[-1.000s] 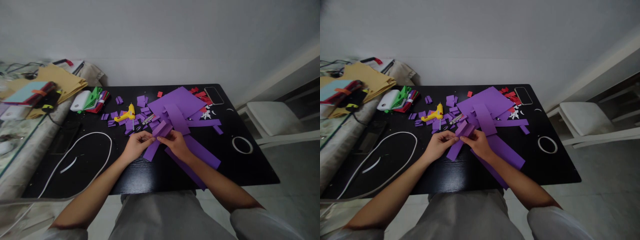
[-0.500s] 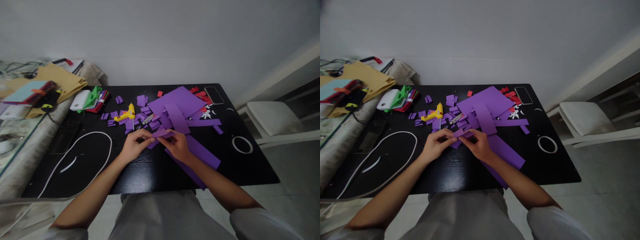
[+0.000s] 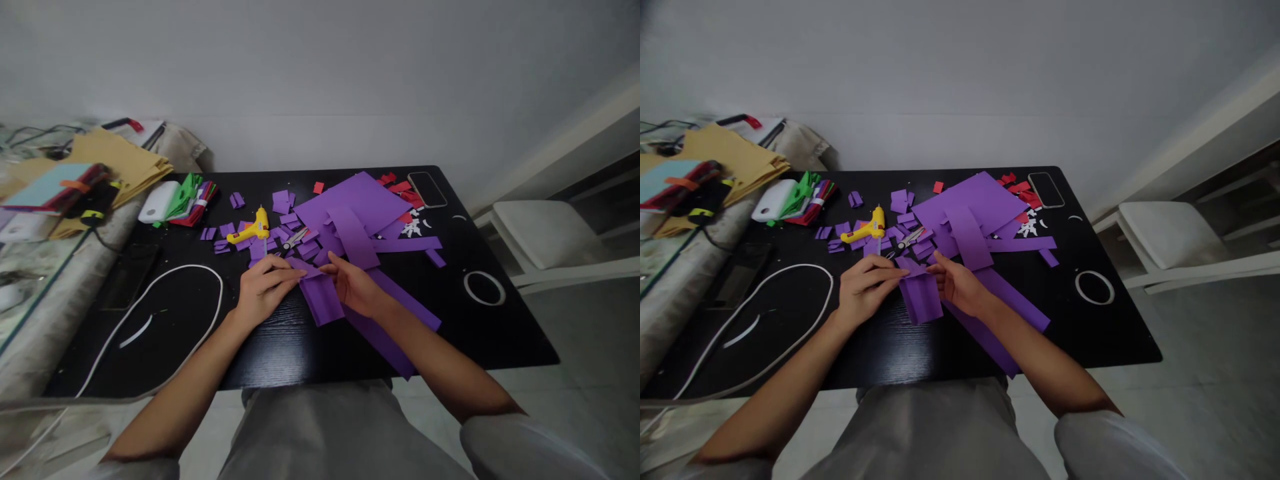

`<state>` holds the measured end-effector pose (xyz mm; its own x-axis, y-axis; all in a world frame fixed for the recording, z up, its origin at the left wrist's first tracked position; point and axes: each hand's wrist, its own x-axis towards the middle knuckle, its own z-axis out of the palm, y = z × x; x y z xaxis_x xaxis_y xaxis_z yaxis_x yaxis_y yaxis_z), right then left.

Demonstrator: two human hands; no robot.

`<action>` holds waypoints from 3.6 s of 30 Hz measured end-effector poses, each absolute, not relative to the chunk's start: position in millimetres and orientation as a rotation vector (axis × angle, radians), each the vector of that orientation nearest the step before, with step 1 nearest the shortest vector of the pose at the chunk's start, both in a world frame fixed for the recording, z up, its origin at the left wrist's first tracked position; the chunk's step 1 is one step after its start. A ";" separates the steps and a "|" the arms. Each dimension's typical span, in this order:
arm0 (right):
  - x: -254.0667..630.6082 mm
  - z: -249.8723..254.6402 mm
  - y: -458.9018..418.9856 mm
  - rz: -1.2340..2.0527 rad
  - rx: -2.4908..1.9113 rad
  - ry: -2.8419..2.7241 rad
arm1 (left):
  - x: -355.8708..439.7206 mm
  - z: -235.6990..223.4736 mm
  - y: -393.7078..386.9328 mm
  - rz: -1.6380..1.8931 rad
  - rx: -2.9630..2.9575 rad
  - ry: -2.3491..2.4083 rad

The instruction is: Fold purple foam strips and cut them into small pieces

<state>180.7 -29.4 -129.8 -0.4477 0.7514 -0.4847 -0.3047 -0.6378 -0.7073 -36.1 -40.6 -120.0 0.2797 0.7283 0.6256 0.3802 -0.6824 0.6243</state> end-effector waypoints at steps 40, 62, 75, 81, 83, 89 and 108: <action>174.9 -135.4 -36.3 1.505 -1.094 -1.217 | -12.9 -125.7 -41.9 0.995 1.379 1.223; 174.9 -136.8 -33.9 1.598 -1.135 -1.127 | -19.3 -127.6 -36.7 0.840 1.495 1.158; 176.7 -135.2 -33.4 1.801 -1.120 -1.059 | -14.8 -129.6 -38.7 0.872 1.398 1.161; 176.5 -136.4 -33.2 1.819 -1.133 -1.061 | -13.8 -127.9 -38.5 0.890 1.339 1.148; 176.9 -135.9 -33.0 1.801 -1.140 -1.083 | -14.6 -127.2 -37.9 0.886 1.339 1.163; 179.3 -134.2 -32.3 1.738 -1.170 -1.209 | -17.6 -128.4 -36.2 0.853 1.329 1.164; 177.1 -140.2 -33.7 1.776 -1.144 -1.216 | -21.3 -133.1 -35.7 0.800 1.424 1.118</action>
<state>177.1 -33.7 -140.2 -0.3740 0.8844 -0.2792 -0.0592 -0.3232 -0.9445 -21.3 -35.7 -133.1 0.3259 0.9387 -0.1124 0.1973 0.0487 0.9791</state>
